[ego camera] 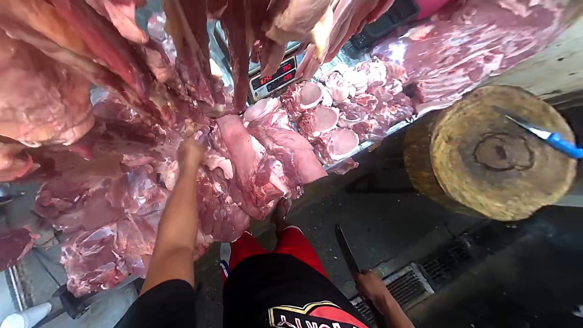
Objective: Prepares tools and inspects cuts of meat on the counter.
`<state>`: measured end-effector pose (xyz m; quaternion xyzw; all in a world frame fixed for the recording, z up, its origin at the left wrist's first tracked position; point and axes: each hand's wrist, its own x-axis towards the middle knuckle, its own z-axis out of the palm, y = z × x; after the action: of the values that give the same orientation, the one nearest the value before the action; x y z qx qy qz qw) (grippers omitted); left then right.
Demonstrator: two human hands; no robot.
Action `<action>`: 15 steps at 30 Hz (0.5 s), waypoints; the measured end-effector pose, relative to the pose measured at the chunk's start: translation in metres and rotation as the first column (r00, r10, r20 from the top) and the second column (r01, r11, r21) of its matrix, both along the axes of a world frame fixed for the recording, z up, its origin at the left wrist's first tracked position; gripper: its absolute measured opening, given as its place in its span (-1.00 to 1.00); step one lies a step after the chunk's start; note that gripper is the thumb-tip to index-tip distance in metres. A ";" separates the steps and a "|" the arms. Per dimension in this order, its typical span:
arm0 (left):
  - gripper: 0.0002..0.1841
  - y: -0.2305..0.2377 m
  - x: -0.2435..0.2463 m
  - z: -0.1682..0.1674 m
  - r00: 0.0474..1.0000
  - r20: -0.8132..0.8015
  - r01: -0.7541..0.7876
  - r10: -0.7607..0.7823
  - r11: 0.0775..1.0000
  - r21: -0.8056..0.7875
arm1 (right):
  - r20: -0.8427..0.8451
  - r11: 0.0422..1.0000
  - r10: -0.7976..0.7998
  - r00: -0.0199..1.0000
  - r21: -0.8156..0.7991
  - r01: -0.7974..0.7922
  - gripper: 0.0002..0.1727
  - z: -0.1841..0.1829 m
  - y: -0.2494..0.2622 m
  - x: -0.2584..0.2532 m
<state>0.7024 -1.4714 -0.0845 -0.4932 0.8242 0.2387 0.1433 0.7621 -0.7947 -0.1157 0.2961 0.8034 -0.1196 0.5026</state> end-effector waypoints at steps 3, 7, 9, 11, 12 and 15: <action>-0.47 -0.017 0.029 0.020 0.983 -0.147 -0.086 0.108 0.985 0.148 | 0.097 0.999 0.026 0.995 0.029 -0.029 -0.61 -0.008 0.015 0.043; -0.47 -0.003 0.027 0.029 0.968 -0.202 -0.104 0.151 0.969 0.225 | 0.266 0.984 0.141 0.954 0.067 -0.164 -0.54 -0.012 0.030 0.076; -0.50 0.009 0.018 0.033 0.971 -0.229 -0.010 0.068 0.970 0.244 | 0.288 0.983 0.139 0.947 0.076 -0.167 -0.53 -0.013 0.035 0.087; -0.51 0.028 0.004 0.047 0.973 -0.183 0.171 -0.138 0.968 0.183 | 0.275 0.989 0.087 0.958 0.095 -0.117 -0.53 -0.011 0.039 0.094; -0.53 0.037 -0.004 0.054 0.963 -0.138 0.249 -0.232 0.961 0.118 | 0.269 0.990 0.061 0.961 0.105 -0.093 -0.53 -0.009 0.038 0.094; -0.50 0.048 -0.043 0.064 0.928 -0.070 0.359 -0.365 0.930 -0.084 | 0.239 0.992 0.032 0.970 0.109 -0.060 -0.57 -0.009 0.033 0.077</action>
<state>0.6596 -1.4237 -0.0207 -0.3269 0.9141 0.2000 0.1327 0.8386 -0.7613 -0.1248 0.3180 0.7498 -0.0252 0.5796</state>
